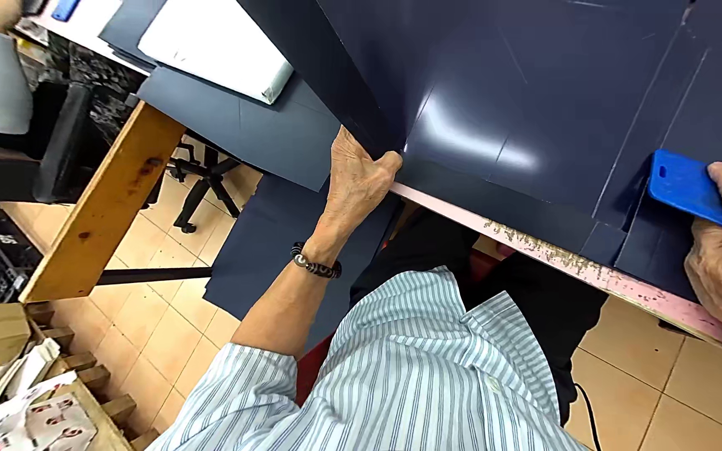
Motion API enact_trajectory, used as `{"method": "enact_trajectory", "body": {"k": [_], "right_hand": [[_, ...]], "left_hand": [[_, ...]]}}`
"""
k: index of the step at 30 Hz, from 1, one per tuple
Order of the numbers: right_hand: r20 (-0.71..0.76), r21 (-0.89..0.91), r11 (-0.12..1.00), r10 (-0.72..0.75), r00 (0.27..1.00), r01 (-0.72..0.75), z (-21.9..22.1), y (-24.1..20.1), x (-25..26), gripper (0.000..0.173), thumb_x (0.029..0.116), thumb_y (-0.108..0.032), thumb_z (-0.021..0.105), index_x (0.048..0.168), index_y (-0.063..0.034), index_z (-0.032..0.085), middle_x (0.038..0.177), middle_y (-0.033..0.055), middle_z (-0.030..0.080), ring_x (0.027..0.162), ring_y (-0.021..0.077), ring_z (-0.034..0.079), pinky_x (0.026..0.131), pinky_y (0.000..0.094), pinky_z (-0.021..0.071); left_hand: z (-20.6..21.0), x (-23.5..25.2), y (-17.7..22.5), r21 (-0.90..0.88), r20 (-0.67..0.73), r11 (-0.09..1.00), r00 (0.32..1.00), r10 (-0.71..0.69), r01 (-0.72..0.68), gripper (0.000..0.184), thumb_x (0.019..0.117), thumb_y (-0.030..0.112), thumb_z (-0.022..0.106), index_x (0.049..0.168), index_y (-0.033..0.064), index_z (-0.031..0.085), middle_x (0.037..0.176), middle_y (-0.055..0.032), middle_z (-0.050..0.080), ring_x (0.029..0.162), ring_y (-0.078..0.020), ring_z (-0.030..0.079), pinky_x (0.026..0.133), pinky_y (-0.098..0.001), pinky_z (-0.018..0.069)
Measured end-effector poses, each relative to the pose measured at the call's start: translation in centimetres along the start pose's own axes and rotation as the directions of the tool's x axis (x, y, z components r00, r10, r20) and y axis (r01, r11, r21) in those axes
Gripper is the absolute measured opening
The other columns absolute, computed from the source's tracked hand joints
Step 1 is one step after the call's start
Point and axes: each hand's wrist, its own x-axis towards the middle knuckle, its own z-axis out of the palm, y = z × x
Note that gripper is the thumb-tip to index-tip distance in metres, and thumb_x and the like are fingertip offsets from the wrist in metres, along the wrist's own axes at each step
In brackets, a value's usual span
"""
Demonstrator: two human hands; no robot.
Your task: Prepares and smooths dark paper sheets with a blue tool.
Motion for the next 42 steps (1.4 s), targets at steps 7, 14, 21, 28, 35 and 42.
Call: {"method": "enact_trajectory", "body": {"k": [7,14,21,28,35,42], "right_hand": [[-0.035,-0.019,1.0,-0.002,0.999,0.002,-2.0,-3.3,-0.3,0.043,0.104,-0.01,0.045,0.145,0.0008,0.053,0.142,0.0299,0.054,0.133,0.0558,0.046,0.106,0.0666,0.038],[-0.278,0.092,0.925,0.379,0.883,-0.368,-2.3,-2.6,-0.2,0.043,0.1083,-0.011,0.035,0.145,0.0059,0.049,0.139,0.0314,0.057,0.132,0.0469,0.053,0.109,0.0536,0.0417],[-0.301,0.228,0.945,0.296,0.907,-0.233,-2.1,-2.0,-0.3,0.044,0.1103,-0.018,0.039,0.146,0.0052,0.05,0.137,0.0256,0.061,0.129,0.0338,0.059,0.112,0.0405,0.0409],[-0.185,0.242,0.969,-0.011,0.983,0.056,-2.0,-2.6,0.4,0.058,0.1092,-0.038,0.046,0.15,0.004,0.047,0.135,0.025,0.062,0.126,0.0375,0.059,0.108,0.0428,0.0452],[-0.057,0.195,0.951,-0.235,0.97,0.241,-1.8,-1.0,0.2,0.07,0.104,-0.056,0.047,0.145,0.0011,0.055,0.138,0.0284,0.058,0.132,0.0447,0.05,0.115,0.051,0.0348],[-0.025,0.191,0.945,-0.264,0.964,0.264,-1.7,-0.6,0.3,0.081,0.0952,-0.067,0.054,0.144,-0.0022,0.057,0.137,0.0257,0.058,0.131,0.0448,0.049,0.113,0.0558,0.0314]], "left_hand": [[0.8,-1.4,2.5,0.536,0.31,0.751,0.918,0.249,-0.385,0.068,0.0874,-0.005,0.057,0.153,-0.005,0.038,0.154,-0.0318,0.036,0.14,-0.0423,0.042,0.115,-0.0465,0.0371],[1.4,-1.2,2.6,0.52,0.622,0.607,0.753,0.213,-0.601,0.087,0.0834,-0.019,0.058,0.161,0.003,0.027,0.166,-0.0306,0.015,0.148,-0.0478,0.033,0.116,-0.053,0.0394],[1.2,-0.9,3.3,0.543,0.7,0.539,0.702,0.134,-0.644,0.078,0.086,-0.019,0.052,0.158,0.0084,0.038,0.163,-0.0313,0.026,0.147,-0.0506,0.033,0.116,-0.0583,0.0358],[1.3,0.9,3.2,0.509,0.773,0.512,0.629,0.08,-0.691,0.085,0.0831,-0.018,0.055,0.16,0.0136,0.036,0.162,-0.0335,0.026,0.146,-0.0563,0.031,0.114,-0.0655,0.0339],[-1.2,3.3,1.4,0.22,0.891,0.716,0.435,0.129,-0.662,0.076,0.1004,0.058,0.04,0.162,0.014,0.031,0.166,-0.0338,0.014,0.154,-0.0516,0.01,0.124,-0.0615,0.0134],[0.0,1.1,0.4,0.339,0.774,0.702,0.61,0.17,-0.626,0.059,0.1085,0.036,0.026,0.158,0.005,0.039,0.167,-0.0251,0.022,0.156,-0.0436,0.013,0.127,-0.055,0.0097]]}}
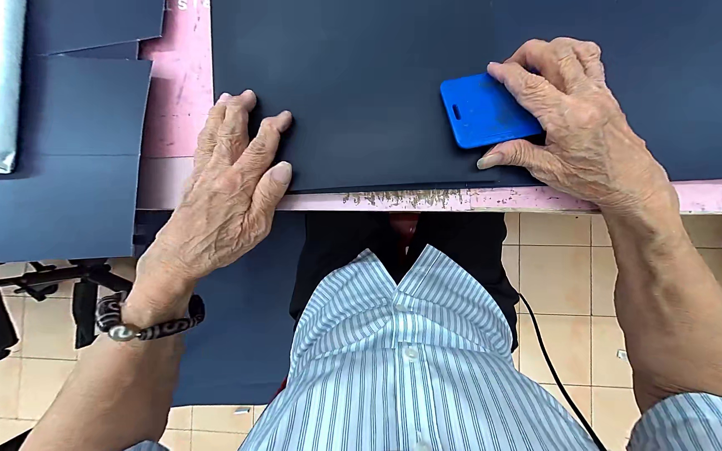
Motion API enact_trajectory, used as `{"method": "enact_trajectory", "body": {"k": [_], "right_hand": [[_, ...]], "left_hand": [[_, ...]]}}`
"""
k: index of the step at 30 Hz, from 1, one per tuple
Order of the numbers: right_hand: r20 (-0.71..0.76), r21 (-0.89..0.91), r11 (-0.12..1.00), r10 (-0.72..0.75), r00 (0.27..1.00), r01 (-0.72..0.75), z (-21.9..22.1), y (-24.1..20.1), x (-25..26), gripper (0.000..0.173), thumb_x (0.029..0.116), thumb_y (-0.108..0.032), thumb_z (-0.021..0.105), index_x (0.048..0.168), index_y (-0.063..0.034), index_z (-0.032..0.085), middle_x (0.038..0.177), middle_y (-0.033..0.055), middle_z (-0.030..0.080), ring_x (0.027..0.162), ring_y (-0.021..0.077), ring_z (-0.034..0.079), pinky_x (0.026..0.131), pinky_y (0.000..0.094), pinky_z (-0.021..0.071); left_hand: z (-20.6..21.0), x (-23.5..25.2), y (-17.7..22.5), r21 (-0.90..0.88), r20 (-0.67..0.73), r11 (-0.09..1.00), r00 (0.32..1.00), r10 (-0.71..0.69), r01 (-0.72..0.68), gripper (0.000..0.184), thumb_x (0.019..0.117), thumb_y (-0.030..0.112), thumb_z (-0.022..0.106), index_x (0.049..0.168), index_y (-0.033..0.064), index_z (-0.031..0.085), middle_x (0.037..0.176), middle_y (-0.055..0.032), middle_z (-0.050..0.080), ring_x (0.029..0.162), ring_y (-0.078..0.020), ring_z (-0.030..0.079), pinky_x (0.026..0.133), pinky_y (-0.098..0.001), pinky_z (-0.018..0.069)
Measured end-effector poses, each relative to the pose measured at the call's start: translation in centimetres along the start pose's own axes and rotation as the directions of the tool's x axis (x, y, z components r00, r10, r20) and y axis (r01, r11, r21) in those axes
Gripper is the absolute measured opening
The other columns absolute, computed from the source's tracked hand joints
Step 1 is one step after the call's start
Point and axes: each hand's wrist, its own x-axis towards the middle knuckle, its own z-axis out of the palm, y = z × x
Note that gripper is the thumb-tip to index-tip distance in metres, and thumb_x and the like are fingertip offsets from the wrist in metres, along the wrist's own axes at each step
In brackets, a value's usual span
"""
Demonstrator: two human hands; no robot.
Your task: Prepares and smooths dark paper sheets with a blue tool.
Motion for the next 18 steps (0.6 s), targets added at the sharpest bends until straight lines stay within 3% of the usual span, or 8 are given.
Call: {"method": "enact_trajectory", "body": {"k": [5,7,9,11,12,13,15,18], "right_hand": [[0.024,-0.055,0.998,0.01,1.0,-0.009,-0.1,-0.1,0.2,0.088,0.093,-0.073,0.05,0.147,-0.0046,0.055,0.14,0.0251,0.057,0.132,0.045,0.048,0.113,0.058,0.0305],[0.033,-0.073,0.997,0.009,0.999,-0.007,-0.1,-0.2,0.3,0.088,0.093,-0.074,0.049,0.147,-0.0055,0.055,0.14,0.0249,0.057,0.132,0.0453,0.049,0.112,0.0596,0.031],[0.043,-0.085,0.996,0.011,0.999,-0.008,-0.1,-0.3,0.4,0.084,0.0937,-0.073,0.05,0.146,-0.008,0.056,0.141,0.0241,0.057,0.132,0.0462,0.049,0.111,0.0624,0.0316],[0.034,-0.086,0.996,0.018,0.999,-0.015,0.0,-0.3,0.4,0.079,0.0933,-0.071,0.052,0.143,-0.0107,0.061,0.141,0.0231,0.057,0.131,0.0463,0.049,0.11,0.0642,0.0321],[0.031,-0.085,0.996,0.022,0.999,-0.02,0.0,-0.4,0.4,0.077,0.093,-0.07,0.054,0.142,-0.0112,0.062,0.142,0.0224,0.057,0.131,0.0461,0.049,0.109,0.0648,0.0322],[0.035,-0.09,0.996,0.03,0.999,-0.026,-0.1,-0.5,0.5,0.075,0.093,-0.068,0.055,0.142,-0.0118,0.062,0.143,0.0212,0.056,0.132,0.0455,0.049,0.111,0.065,0.0321],[0.036,-0.09,0.996,0.025,0.999,-0.021,-0.1,-0.6,0.4,0.074,0.0931,-0.066,0.057,0.143,-0.0117,0.061,0.144,0.0201,0.056,0.132,0.0444,0.05,0.111,0.0644,0.0328],[0.027,-0.095,0.995,0.013,1.0,-0.011,0.1,-0.4,0.2,0.074,0.0926,-0.068,0.055,0.144,-0.0149,0.061,0.142,0.0189,0.057,0.131,0.0421,0.05,0.11,0.0621,0.0332]], "left_hand": [[0.4,-0.1,-0.5,0.129,0.021,0.991,0.999,0.041,-0.043,0.062,0.1082,0.039,0.023,0.162,0.0104,0.031,0.168,-0.0293,0.009,0.154,-0.055,0.002,0.124,-0.0649,0.0065],[0.3,-0.2,-0.7,0.121,0.031,0.992,0.999,0.044,-0.047,0.061,0.1083,0.041,0.024,0.162,0.0124,0.032,0.168,-0.0285,0.011,0.154,-0.0542,0.004,0.124,-0.0652,0.0086],[-0.3,0.3,-0.3,0.134,0.06,0.991,0.998,-0.007,-0.001,0.06,0.1072,0.042,0.026,0.161,0.0181,0.034,0.169,-0.0239,0.017,0.154,-0.0504,0.012,0.12,-0.0659,0.0192],[-1.2,1.5,0.4,0.139,0.029,0.989,0.998,-0.061,0.056,0.056,0.1066,0.043,0.029,0.15,0.0154,0.05,0.158,-0.0225,0.039,0.147,-0.0468,0.034,0.111,-0.0657,0.0344],[-1.3,2.5,0.8,0.142,-0.025,0.987,0.997,-0.072,0.075,0.054,0.1065,0.044,0.03,0.137,0.0098,0.059,0.145,-0.0236,0.05,0.138,-0.0461,0.045,0.104,-0.0643,0.0388],[-1.3,3.6,1.1,0.15,-0.084,0.985,0.994,-0.072,0.084,0.054,0.1064,0.047,0.032,0.123,0.0047,0.062,0.134,-0.0244,0.055,0.131,-0.0457,0.049,0.102,-0.0626,0.0398],[-0.8,5.2,1.5,0.155,-0.138,0.985,0.989,-0.06,0.081,0.058,0.1055,0.049,0.035,0.114,-0.003,0.06,0.137,-0.0307,0.051,0.138,-0.0508,0.04,0.112,-0.0639,0.0325],[0.0,6.5,1.3,0.153,-0.118,0.982,0.988,-0.096,0.113,0.081,0.1009,0.066,0.031,0.15,0.0032,0.044,0.162,-0.0327,0.025,0.149,-0.057,0.019,0.114,-0.0738,0.0206]]}}
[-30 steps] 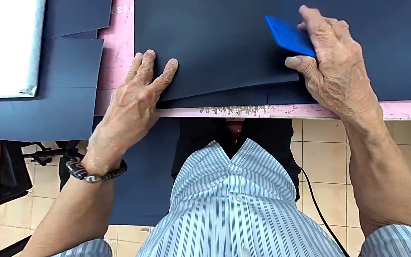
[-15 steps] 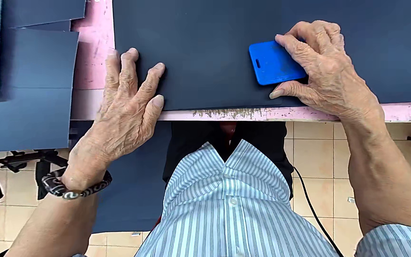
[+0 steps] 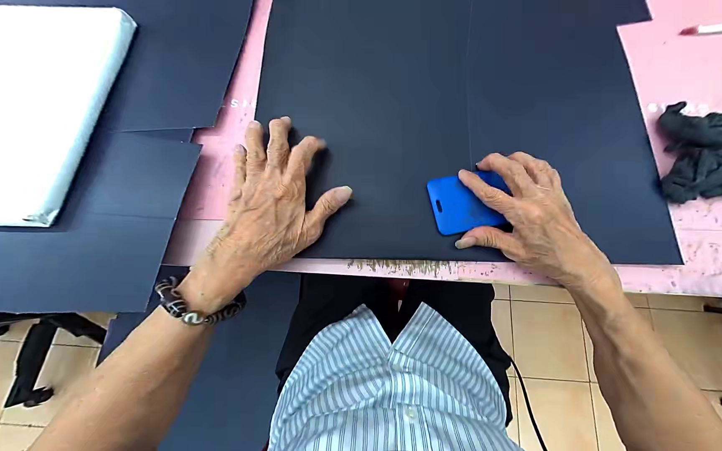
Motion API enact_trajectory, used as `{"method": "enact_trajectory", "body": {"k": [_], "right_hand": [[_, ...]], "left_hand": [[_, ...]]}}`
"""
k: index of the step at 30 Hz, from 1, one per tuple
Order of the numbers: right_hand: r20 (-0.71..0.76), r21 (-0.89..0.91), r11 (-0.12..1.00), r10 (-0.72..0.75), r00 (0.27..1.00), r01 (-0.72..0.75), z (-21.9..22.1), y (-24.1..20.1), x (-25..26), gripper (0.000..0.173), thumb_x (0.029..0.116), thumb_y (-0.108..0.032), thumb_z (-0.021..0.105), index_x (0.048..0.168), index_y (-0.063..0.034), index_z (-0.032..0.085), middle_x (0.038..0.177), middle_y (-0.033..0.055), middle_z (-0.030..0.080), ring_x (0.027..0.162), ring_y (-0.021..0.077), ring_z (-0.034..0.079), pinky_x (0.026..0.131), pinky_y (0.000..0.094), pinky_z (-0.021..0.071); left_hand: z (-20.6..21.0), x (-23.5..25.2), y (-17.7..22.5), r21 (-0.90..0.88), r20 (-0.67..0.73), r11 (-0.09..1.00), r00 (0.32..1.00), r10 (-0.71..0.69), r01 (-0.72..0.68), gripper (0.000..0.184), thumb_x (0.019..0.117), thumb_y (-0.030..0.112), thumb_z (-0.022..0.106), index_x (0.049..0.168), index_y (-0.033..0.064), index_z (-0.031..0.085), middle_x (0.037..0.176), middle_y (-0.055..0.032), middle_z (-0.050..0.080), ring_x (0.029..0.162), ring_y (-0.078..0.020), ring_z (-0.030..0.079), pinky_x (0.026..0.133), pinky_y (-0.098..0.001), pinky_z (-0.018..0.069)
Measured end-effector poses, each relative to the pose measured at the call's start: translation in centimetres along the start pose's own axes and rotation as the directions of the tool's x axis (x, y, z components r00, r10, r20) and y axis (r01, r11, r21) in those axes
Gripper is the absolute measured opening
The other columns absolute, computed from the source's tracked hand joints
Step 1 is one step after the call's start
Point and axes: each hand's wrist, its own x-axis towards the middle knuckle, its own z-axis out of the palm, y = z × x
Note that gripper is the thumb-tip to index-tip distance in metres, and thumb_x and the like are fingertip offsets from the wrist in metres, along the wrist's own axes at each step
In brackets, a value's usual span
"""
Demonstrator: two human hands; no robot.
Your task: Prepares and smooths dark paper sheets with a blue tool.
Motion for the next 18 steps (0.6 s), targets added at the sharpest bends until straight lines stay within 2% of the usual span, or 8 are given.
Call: {"method": "enact_trajectory", "body": {"k": [1,3,14,18], "right_hand": [[0.003,-0.001,1.0,0.0,1.0,0.0,0.1,0.0,-0.1,0.075,0.0927,-0.069,0.054,0.145,-0.0159,0.061,0.143,0.0188,0.056,0.131,0.0415,0.05,0.11,0.0613,0.0325],[0.0,-0.003,1.0,-0.002,1.0,0.002,0.2,0.1,-0.1,0.075,0.0919,-0.07,0.054,0.145,-0.017,0.061,0.142,0.0187,0.057,0.13,0.0408,0.05,0.109,0.0604,0.0324],[-0.024,-0.001,1.0,0.011,1.0,-0.011,0.5,0.1,-0.3,0.075,0.0913,-0.074,0.052,0.144,-0.0219,0.062,0.142,0.0161,0.057,0.13,0.036,0.05,0.111,0.057,0.031],[0.032,0.013,1.0,0.014,0.999,-0.015,-0.6,0.0,0.1,0.074,0.0933,-0.071,0.052,0.143,-0.0173,0.063,0.138,0.0164,0.061,0.128,0.0386,0.053,0.108,0.059,0.0348]], "left_hand": [[0.3,0.1,-0.2,0.008,0.011,1.0,1.0,-0.011,0.011,0.086,0.0995,0.07,0.028,0.159,0.0086,0.034,0.165,-0.0319,0.018,0.15,-0.0579,0.015,0.114,-0.0758,0.0182],[0.9,0.1,-0.6,0.035,0.022,0.999,0.999,-0.025,0.024,0.09,0.0976,0.075,0.024,0.164,0.0136,0.025,0.167,-0.0301,0.015,0.152,-0.0569,0.011,0.113,-0.0774,0.0163],[2.0,0.4,-1.1,0.069,0.034,0.997,0.999,-0.043,0.04,0.093,0.0943,0.079,0.022,0.162,0.0174,0.031,0.165,-0.0288,0.022,0.15,-0.0567,0.019,0.113,-0.0757,0.0188],[2.0,0.5,-1.0,0.077,0.052,0.996,0.998,-0.037,0.033,0.093,0.0944,0.079,0.021,0.162,0.0161,0.032,0.164,-0.0303,0.024,0.149,-0.0581,0.02,0.112,-0.0764,0.0196]]}}
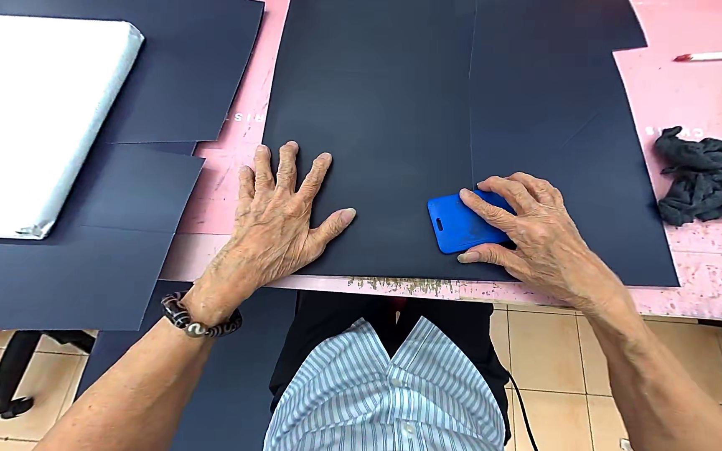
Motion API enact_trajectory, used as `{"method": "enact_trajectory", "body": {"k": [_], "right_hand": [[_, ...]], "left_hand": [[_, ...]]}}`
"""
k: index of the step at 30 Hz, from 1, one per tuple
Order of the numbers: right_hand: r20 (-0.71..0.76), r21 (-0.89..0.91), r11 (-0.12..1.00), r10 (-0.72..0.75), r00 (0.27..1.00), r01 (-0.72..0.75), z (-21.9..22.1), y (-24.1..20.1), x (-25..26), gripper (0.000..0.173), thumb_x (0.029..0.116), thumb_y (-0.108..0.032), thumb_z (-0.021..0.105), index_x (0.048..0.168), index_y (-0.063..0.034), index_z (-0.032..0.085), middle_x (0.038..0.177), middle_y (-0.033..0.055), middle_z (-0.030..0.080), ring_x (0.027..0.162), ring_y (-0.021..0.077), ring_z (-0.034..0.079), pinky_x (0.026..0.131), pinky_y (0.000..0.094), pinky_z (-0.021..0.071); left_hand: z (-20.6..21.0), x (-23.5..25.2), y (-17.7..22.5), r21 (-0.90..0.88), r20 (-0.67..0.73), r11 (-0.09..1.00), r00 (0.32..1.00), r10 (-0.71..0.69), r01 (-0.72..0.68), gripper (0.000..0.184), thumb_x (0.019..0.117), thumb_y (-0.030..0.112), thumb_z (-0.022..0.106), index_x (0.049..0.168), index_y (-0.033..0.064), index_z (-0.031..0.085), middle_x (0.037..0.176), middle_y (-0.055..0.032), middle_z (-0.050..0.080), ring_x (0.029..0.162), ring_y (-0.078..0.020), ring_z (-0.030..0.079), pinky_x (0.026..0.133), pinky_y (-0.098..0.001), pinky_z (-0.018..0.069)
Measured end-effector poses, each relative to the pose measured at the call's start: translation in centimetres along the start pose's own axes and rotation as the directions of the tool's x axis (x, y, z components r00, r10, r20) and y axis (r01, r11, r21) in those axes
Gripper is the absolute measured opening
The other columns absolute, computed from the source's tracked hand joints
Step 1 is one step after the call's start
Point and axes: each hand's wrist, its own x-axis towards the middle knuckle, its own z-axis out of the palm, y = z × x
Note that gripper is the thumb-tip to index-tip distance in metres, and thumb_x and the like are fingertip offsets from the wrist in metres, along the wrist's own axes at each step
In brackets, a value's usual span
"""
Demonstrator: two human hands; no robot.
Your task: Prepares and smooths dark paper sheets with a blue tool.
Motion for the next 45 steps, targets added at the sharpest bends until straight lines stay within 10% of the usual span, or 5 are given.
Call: {"method": "enact_trajectory", "body": {"k": [13,18,30,38,45], "right_hand": [[-0.011,-0.168,0.979,0.113,0.994,-0.113,1.7,5.2,10.6,0.077,0.0962,-0.074,0.04,0.146,-0.0184,0.06,0.139,0.0295,0.054,0.131,0.0498,0.048,0.103,0.0638,0.037],[-0.074,-0.113,0.98,0.154,0.985,-0.162,2.3,5.0,9.9,0.072,0.0966,-0.072,0.045,0.142,-0.0193,0.063,0.139,0.0268,0.055,0.131,0.047,0.048,0.106,0.0609,0.0361],[-0.089,-0.091,0.987,0.122,0.989,-0.13,2.1,4.8,10.1,0.075,0.0974,-0.068,0.049,0.137,-0.0052,0.065,0.135,0.0242,0.059,0.128,0.0445,0.05,0.104,0.0582,0.0366],[0.126,-0.295,0.903,-0.288,0.949,0.313,2.9,2.5,15.5,0.049,0.1107,-0.025,0.04,0.125,0.0192,0.057,0.106,0.0375,0.062,0.098,0.0553,0.062,0.08,0.0576,0.0512],[0.01,-0.112,0.858,-0.503,0.864,0.501,8.1,-2.5,24.3,0.022,0.1011,0.003,0.047,0.112,0.0088,0.065,0.099,0.0281,0.065,0.094,0.0474,0.064,0.074,0.0531,0.0512]], "left_hand": [[0.4,0.1,-0.3,-0.014,-0.017,1.0,1.0,-0.002,0.002,0.096,0.0899,0.083,0.022,0.161,0.0203,0.036,0.163,-0.0301,0.027,0.148,-0.0602,0.019,0.108,-0.0804,0.0174],[-0.4,1.2,-1.1,-0.133,-0.086,0.991,0.996,-0.038,0.027,0.08,0.0954,0.071,0.036,0.145,0.0101,0.054,0.147,-0.0247,0.048,0.132,-0.0494,0.045,0.104,-0.067,0.0334],[0.6,0.9,-1.5,-0.074,-0.026,0.993,0.996,-0.091,0.089,0.096,0.0939,0.076,0.028,0.162,0.0086,0.03,0.164,-0.0329,0.022,0.153,-0.0486,0.021,0.122,-0.0641,0.0165],[0.5,1.1,-0.4,-0.068,-0.052,0.99,0.99,-0.129,0.126,0.095,0.0947,0.073,0.032,0.16,0.0053,0.032,0.164,-0.0338,0.021,0.153,-0.0498,0.02,0.122,-0.0647,0.0149],[1.0,1.3,0.2,-0.055,-0.092,0.988,0.985,-0.148,0.144,0.092,0.0943,0.074,0.03,0.158,0.0084,0.038,0.163,-0.0325,0.026,0.152,-0.0487,0.023,0.121,-0.0646,0.0164]]}}
